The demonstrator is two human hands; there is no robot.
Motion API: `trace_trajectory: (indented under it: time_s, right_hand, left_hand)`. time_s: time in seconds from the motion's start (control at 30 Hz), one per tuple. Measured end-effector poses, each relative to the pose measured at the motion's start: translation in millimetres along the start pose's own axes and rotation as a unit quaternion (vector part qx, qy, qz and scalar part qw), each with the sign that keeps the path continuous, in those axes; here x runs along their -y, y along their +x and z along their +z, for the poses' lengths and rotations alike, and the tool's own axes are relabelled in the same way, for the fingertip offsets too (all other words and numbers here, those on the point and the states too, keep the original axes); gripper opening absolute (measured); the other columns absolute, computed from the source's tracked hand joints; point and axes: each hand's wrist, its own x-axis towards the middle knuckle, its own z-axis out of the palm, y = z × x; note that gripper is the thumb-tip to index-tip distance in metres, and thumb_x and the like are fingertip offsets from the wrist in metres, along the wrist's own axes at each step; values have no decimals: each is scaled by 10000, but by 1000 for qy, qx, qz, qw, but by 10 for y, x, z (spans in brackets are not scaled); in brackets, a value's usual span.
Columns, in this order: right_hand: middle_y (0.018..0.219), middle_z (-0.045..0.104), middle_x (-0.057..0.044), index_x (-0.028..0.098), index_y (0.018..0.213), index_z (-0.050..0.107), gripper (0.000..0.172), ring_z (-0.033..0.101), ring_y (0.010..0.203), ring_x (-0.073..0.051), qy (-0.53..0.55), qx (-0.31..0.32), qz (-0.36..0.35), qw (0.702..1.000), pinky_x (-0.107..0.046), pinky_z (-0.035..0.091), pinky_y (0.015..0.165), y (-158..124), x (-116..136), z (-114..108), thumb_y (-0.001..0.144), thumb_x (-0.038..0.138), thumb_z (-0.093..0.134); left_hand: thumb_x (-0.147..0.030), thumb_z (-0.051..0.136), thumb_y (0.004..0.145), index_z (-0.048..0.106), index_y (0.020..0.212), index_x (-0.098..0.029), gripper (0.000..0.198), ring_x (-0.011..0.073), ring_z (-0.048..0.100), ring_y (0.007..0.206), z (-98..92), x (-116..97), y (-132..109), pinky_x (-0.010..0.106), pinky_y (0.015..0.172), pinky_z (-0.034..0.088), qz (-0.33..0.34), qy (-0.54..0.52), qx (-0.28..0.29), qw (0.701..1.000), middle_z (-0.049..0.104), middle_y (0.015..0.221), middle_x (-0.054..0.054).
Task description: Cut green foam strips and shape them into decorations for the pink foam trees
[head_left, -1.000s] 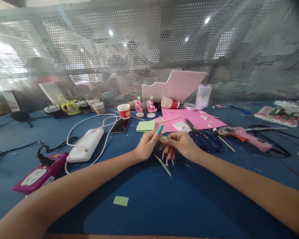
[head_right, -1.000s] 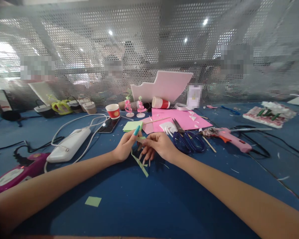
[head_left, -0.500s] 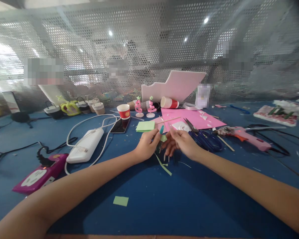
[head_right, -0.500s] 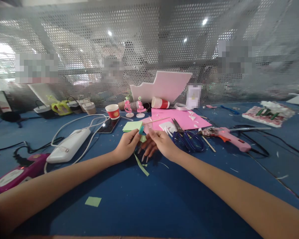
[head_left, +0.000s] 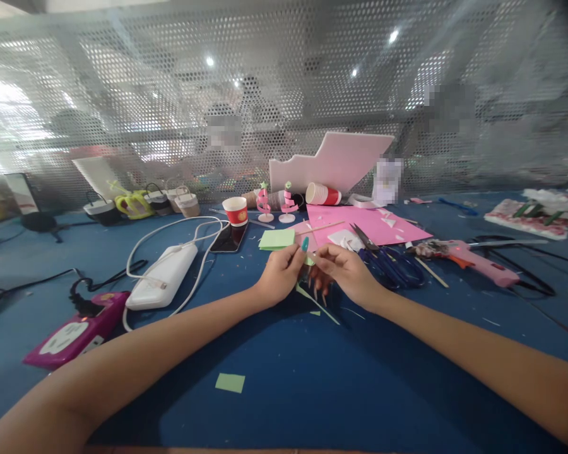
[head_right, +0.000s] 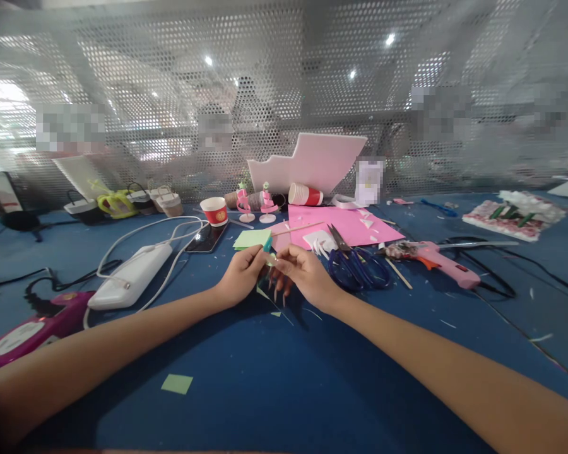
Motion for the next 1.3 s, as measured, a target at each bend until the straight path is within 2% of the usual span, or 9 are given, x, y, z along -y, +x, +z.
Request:
trace_trajectory:
  time_s: [0.17,0.37,0.57,0.7,0.8,0.9,1.1,1.23,1.3]
  right_hand:
    - [594,563,42,218,773,515,246,578,472,-124,-41,10,-40,998,-250,477,442,-3,-32,-34,788,437,627]
    - [595,575,30,204,737,533,293,578,475,-120,-65,18,-40,997,-254,481,454,-19,3,-18,796,483,599]
    - [586,573,35,189,721,525,326,566,455,-103,-55,25,-17,998,-221,457,413,-9,44,-12,786,497,610]
    - [592,596,25,187,704,511,337,571,445,-100,-44,22,-7,999,-217,459,412,-7,25,-17,788,498,610]
    - [591,601,21,184,710,524,347,571,435,-102,-30,22,-11,999,-218,461,406,-8,3,-19,778,513,615]
    - [575,594,23,184,709,527,349,566,421,-102,-23,24,-13,999,-222,463,403,-12,-10,-13,783,516,607]
    - [570,593,22,183,689,515,359,568,417,-102,-24,21,-10,999,-225,467,401,-22,0,5,806,516,579]
    - [535,570,31,184,670,515,381,551,387,-102,-18,17,-5,1000,-221,449,366,-22,23,14,785,539,589]
    - [530,566,34,184,672,515,377,545,379,-101,-14,16,-3,1000,-218,446,361,-23,32,20,785,536,591]
  left_hand:
    - [-535,381,871,452,642,-166,440,80,385,487,7,-18,1,232,474,318,-14,-82,48,995,437,539,-29]
    - [-622,389,828,468,665,-162,494,71,372,464,-3,-16,4,222,445,324,11,-139,94,986,431,526,-33]
    - [-573,334,876,452,723,-162,454,79,427,487,-1,48,-6,222,481,365,29,-192,69,979,446,561,-30]
    - [-516,310,908,454,758,-167,406,82,435,509,-14,55,-16,222,510,363,65,-126,36,989,452,571,-32]
    - [-529,294,907,463,724,-161,445,79,418,512,-29,44,-18,221,509,347,86,-78,40,992,449,566,-29]
    - [-549,299,897,458,699,-158,467,76,406,499,-31,44,-19,219,488,334,88,-68,52,992,444,559,-27]
    - [-488,261,928,462,881,-175,375,83,448,481,-22,72,-60,218,474,360,84,-105,21,991,474,587,-33]
    - [-464,277,932,465,847,-172,357,90,465,536,-47,28,-89,231,540,379,134,-23,44,990,497,608,-24]
    - [-425,328,930,460,829,-173,302,84,455,523,-56,-7,-91,222,529,364,132,19,44,990,489,589,-34]
